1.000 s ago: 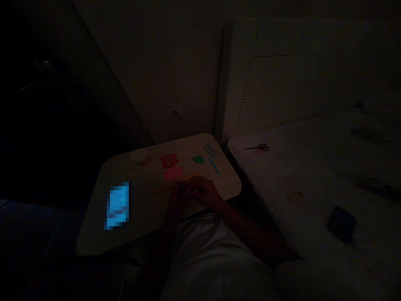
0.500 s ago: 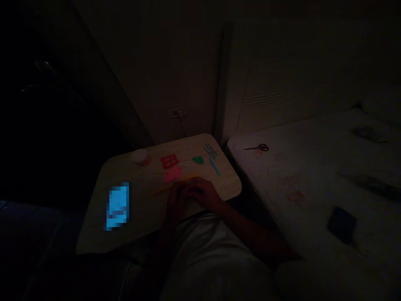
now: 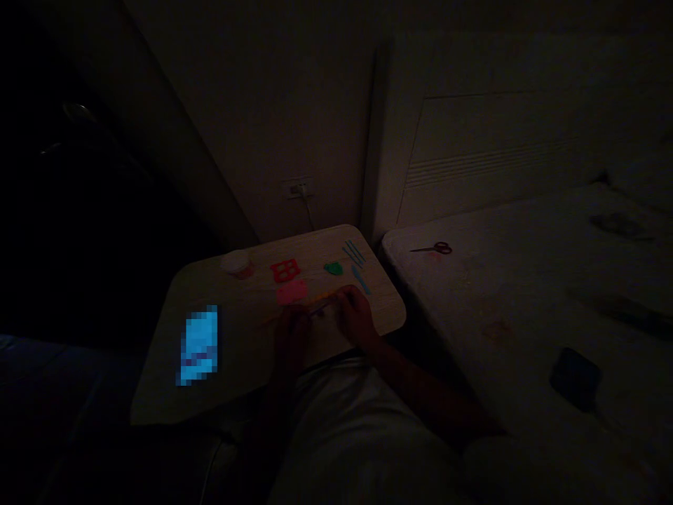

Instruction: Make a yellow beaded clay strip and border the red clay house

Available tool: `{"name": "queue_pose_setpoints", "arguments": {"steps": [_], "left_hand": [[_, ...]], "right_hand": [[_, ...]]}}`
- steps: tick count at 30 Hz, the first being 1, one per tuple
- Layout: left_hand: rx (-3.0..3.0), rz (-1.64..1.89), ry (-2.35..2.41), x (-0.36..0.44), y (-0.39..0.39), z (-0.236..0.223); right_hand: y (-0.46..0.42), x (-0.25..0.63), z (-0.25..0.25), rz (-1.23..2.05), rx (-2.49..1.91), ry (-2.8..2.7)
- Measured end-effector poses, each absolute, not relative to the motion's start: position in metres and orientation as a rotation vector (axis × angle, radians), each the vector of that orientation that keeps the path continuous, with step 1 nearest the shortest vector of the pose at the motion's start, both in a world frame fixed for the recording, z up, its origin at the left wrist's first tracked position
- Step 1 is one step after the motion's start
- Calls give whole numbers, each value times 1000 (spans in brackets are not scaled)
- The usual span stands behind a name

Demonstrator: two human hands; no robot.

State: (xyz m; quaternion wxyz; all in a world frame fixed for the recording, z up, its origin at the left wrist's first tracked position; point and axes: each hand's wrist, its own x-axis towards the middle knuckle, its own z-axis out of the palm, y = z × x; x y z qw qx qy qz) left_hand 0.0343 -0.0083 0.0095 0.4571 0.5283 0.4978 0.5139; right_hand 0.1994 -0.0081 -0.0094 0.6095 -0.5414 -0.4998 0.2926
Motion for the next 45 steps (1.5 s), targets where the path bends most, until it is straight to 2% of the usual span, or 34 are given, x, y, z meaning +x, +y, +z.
{"name": "queue_pose_setpoints", "arguments": {"steps": [10,38,41,45], "left_hand": [[1486,1197,1207,37,-7,11],[1534,1312,1341,37,-8,16],[1542,1303,1318,37,-9,17],[1479,1353,1370,34,-7,15]], "right_hand": [[-14,196,0,925,-1029,-1420],[-17,195,-1,922,-982,-1523],[-15,196,-3,855,-1041,-1426],[-8,199,-9,803,-1178,-1000]]}}
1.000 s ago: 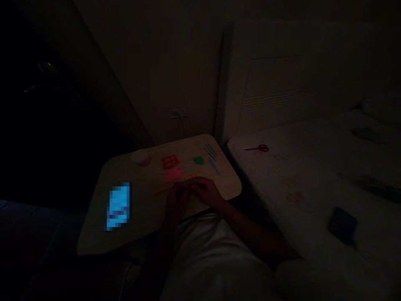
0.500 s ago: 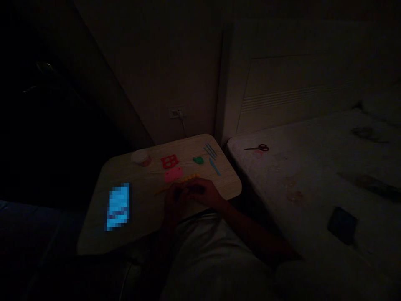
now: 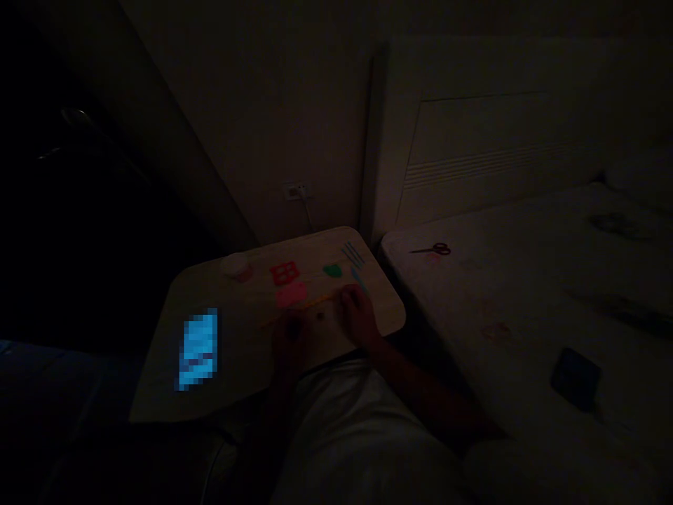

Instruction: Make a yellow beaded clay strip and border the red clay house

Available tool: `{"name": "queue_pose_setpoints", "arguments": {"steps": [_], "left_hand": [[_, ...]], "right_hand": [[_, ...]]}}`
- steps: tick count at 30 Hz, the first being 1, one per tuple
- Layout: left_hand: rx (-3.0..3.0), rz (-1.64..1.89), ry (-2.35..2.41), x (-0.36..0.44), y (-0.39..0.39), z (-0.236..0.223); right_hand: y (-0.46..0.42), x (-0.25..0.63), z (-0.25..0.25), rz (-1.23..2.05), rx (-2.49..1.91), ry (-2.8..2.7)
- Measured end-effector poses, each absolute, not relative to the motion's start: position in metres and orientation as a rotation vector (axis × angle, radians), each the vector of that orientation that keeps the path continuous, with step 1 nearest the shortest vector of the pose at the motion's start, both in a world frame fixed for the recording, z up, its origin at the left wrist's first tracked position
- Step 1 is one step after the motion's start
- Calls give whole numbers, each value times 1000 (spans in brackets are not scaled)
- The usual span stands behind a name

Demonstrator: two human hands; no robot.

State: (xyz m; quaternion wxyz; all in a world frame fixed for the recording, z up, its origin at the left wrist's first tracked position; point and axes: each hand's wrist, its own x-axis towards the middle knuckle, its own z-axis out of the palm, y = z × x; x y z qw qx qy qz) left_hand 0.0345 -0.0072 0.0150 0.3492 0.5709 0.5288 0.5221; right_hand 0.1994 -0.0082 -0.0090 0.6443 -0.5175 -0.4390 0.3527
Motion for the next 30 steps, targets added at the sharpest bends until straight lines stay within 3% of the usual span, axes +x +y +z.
{"name": "queue_pose_setpoints", "arguments": {"steps": [9,30], "left_hand": [[1419,1355,1361,31,-5,15],[1418,1317,1361,32,-5,15]], "right_hand": [[-12,201,2,809,-1111,-1215],[-12,192,-3,1133,-1045,-1008]]}}
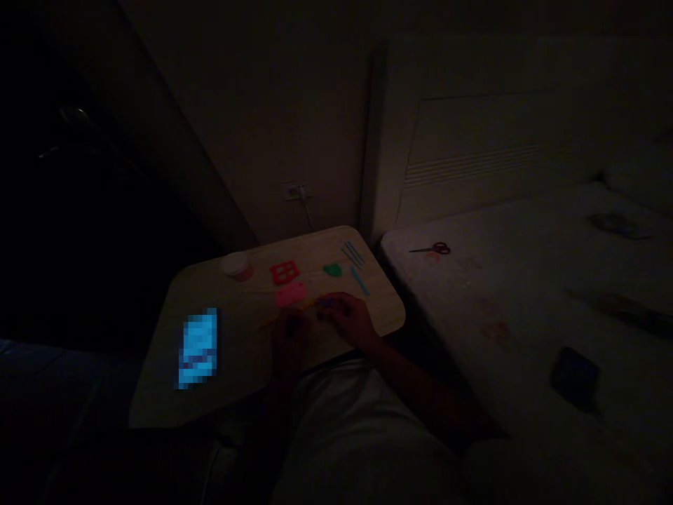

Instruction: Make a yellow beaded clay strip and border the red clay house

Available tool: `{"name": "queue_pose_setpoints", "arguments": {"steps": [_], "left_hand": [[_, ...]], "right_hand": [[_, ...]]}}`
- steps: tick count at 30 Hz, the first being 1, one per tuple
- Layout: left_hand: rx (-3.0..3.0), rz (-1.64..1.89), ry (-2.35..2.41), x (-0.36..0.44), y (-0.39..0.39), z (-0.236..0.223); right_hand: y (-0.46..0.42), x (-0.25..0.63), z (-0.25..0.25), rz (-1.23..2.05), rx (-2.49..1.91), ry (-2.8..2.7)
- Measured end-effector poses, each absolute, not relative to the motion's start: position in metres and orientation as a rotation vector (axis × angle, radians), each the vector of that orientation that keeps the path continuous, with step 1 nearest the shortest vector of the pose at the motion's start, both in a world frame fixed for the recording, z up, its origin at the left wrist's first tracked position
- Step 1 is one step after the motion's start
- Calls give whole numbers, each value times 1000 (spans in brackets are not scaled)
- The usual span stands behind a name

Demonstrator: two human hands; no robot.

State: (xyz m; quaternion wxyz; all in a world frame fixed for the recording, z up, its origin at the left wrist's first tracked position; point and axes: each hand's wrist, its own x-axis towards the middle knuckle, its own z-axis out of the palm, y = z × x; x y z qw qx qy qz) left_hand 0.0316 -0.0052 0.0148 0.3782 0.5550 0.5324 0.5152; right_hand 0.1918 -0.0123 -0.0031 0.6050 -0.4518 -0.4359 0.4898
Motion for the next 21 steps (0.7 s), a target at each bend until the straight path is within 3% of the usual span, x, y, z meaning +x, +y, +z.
{"name": "queue_pose_setpoints", "arguments": {"steps": [21], "left_hand": [[1407,1307,1358,33,-6,17]], "right_hand": [[-16,196,1,940,-1190,-1238]]}}
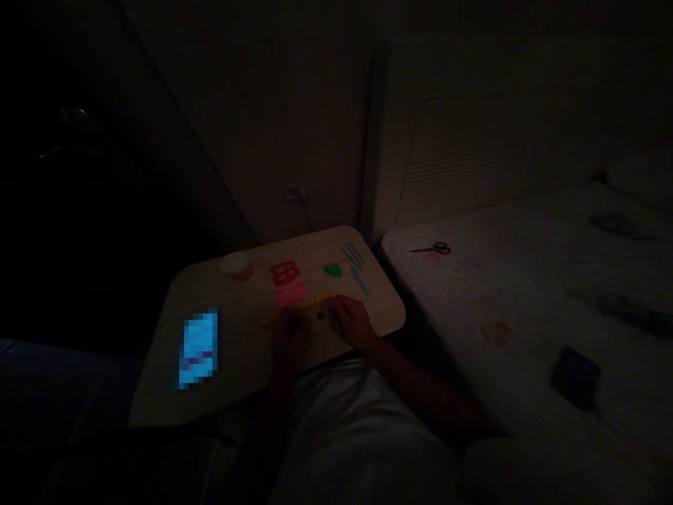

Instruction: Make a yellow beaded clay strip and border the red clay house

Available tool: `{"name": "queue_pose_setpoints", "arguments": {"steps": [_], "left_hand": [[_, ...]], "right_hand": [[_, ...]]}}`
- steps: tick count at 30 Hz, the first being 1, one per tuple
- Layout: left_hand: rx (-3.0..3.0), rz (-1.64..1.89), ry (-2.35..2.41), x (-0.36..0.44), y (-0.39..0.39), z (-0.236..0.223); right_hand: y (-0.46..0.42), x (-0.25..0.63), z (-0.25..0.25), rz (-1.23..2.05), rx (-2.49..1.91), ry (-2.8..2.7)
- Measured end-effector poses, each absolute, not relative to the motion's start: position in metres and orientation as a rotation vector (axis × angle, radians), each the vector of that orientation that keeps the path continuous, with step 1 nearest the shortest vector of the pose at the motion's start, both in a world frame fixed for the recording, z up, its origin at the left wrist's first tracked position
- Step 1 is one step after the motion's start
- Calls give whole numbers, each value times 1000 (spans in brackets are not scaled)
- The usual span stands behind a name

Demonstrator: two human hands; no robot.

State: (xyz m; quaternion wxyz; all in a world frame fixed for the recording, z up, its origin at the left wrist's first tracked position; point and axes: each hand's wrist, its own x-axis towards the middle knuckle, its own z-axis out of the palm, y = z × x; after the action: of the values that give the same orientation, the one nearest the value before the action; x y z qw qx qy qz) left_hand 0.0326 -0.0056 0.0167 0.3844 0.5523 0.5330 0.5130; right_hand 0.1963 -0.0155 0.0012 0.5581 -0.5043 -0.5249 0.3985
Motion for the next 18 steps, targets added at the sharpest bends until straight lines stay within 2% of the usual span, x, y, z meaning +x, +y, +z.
{"name": "queue_pose_setpoints", "arguments": {"steps": [12,18], "left_hand": [[1425,1298,1348,33,-6,17],[1414,1300,1325,32,-6,15]], "right_hand": [[-15,197,-1,950,-1075,-1288],[-13,194,-5,1083,-998,-1148]]}}
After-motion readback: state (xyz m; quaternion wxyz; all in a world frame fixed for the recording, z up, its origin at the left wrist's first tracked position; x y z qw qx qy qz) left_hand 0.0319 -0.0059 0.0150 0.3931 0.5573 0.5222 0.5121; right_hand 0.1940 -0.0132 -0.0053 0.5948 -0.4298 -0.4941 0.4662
